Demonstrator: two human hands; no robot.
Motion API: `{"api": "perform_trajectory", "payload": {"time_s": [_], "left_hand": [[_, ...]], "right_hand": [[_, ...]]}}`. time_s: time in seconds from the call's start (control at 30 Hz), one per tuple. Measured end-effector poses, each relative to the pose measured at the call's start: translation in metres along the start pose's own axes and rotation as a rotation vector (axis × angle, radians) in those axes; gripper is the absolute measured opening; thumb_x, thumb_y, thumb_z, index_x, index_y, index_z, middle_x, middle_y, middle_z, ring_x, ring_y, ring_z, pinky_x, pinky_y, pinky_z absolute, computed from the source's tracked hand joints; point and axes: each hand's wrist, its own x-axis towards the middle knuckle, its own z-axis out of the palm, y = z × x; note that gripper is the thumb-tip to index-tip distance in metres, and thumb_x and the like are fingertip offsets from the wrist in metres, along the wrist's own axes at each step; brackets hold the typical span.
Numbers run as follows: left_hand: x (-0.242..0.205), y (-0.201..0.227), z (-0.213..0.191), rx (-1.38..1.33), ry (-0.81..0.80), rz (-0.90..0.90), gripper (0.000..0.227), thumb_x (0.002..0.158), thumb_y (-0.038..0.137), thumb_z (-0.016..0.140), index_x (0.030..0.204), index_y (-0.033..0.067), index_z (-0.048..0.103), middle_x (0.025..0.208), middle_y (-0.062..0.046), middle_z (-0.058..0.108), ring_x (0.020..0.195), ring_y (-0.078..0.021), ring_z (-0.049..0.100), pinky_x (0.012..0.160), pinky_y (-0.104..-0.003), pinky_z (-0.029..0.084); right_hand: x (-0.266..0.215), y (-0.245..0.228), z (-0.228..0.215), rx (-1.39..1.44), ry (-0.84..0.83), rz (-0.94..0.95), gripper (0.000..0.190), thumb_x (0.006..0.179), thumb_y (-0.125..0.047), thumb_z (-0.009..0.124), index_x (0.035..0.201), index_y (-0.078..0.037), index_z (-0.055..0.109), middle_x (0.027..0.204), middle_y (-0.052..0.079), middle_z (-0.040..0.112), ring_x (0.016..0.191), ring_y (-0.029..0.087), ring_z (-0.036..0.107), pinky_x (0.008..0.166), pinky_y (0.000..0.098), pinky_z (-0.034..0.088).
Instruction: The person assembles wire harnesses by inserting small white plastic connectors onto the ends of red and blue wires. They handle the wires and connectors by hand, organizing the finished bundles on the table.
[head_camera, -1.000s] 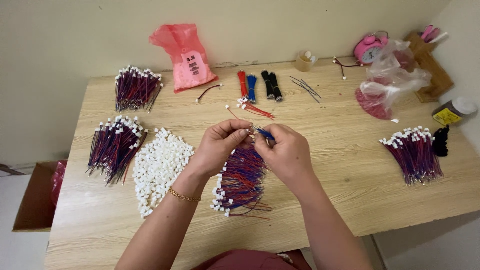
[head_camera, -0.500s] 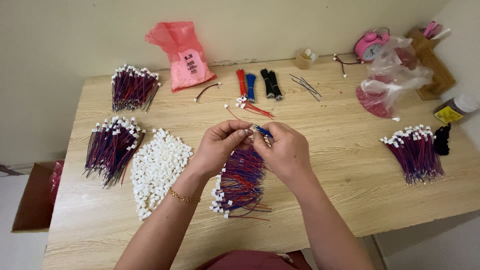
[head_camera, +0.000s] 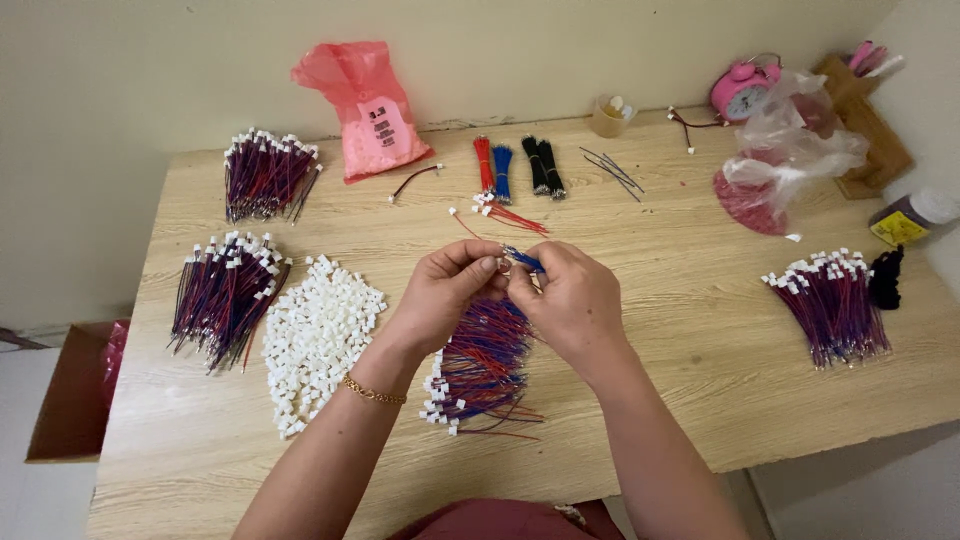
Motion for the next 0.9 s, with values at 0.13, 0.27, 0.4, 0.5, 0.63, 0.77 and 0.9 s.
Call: {"api": "perform_trajectory", "payload": {"time_s": [0.13,0.27,0.4,0.5,0.63,0.77,0.9], "left_hand": [[-0.004,-0.001,0.003,-0.091,-0.002,-0.037,0.019,0.094,0.006,0.059,0.110,-0.0023,0.064,0.088,-0.010,0.066,0.079,-0.0186,0.071,0.071,-0.029,0.063],[-0.007,0.002,0.004,-0.114,-0.008,-0.033,0.020,0.093,0.005,0.060,0.110,-0.0037,0.064,0.089,-0.010,0.065,0.079,-0.0197,0.070,0.071,-0.030,0.063],[-0.007,0.000,0.004,-0.067,-0.005,-0.020,0.020,0.094,0.005,0.059,0.111,-0.0040,0.064,0.090,-0.010,0.065,0.081,-0.0190,0.070,0.072,-0.031,0.063],[-0.007,-0.002,0.006,-0.020,0.016,0.011,0.018,0.093,0.004,0.060,0.108,-0.0040,0.065,0.090,-0.009,0.065,0.082,-0.0163,0.069,0.074,-0.030,0.061],[-0.004,-0.012,0.004,-0.015,0.024,0.024,0.017,0.092,0.003,0.062,0.107,-0.0025,0.065,0.089,-0.009,0.066,0.081,-0.0164,0.068,0.074,-0.031,0.062],[-0.005,-0.014,0.003,0.015,0.027,0.012,0.016,0.092,0.003,0.061,0.106,-0.0025,0.066,0.088,-0.009,0.066,0.080,-0.0153,0.068,0.073,-0.032,0.062],[0.008,-0.027,-0.017,0.125,0.073,-0.008,0.016,0.092,0.003,0.062,0.106,-0.0012,0.067,0.086,-0.007,0.065,0.078,-0.0117,0.063,0.070,-0.028,0.058]], "right_hand": [[-0.001,-0.002,-0.003,0.025,-0.014,-0.003,0.011,0.080,-0.026,0.067,0.079,-0.016,0.066,0.061,0.009,0.056,0.068,0.030,0.065,0.059,0.0406,0.051],[-0.002,-0.002,0.000,-0.008,0.035,-0.008,0.009,0.078,-0.027,0.068,0.078,-0.019,0.066,0.061,0.005,0.056,0.067,0.025,0.066,0.059,0.0366,0.052],[-0.003,0.001,0.002,-0.018,0.041,0.018,0.009,0.078,-0.029,0.069,0.078,-0.020,0.066,0.062,0.005,0.056,0.067,0.025,0.066,0.059,0.0366,0.052],[-0.001,0.001,0.000,-0.018,0.005,0.012,0.013,0.082,-0.029,0.067,0.081,-0.016,0.067,0.064,0.008,0.058,0.070,0.028,0.067,0.061,0.0385,0.053],[-0.005,-0.002,0.004,0.021,-0.049,0.091,0.017,0.083,-0.037,0.065,0.084,-0.020,0.067,0.066,0.005,0.059,0.073,0.026,0.067,0.066,0.0381,0.054],[-0.004,0.002,0.010,0.076,-0.040,0.091,0.018,0.085,-0.035,0.066,0.085,-0.017,0.068,0.067,0.008,0.061,0.075,0.028,0.068,0.067,0.0403,0.053],[0.006,0.014,0.021,0.233,-0.174,0.035,0.022,0.095,-0.029,0.058,0.093,-0.009,0.066,0.077,0.017,0.063,0.083,0.037,0.066,0.071,0.0460,0.053]]}}
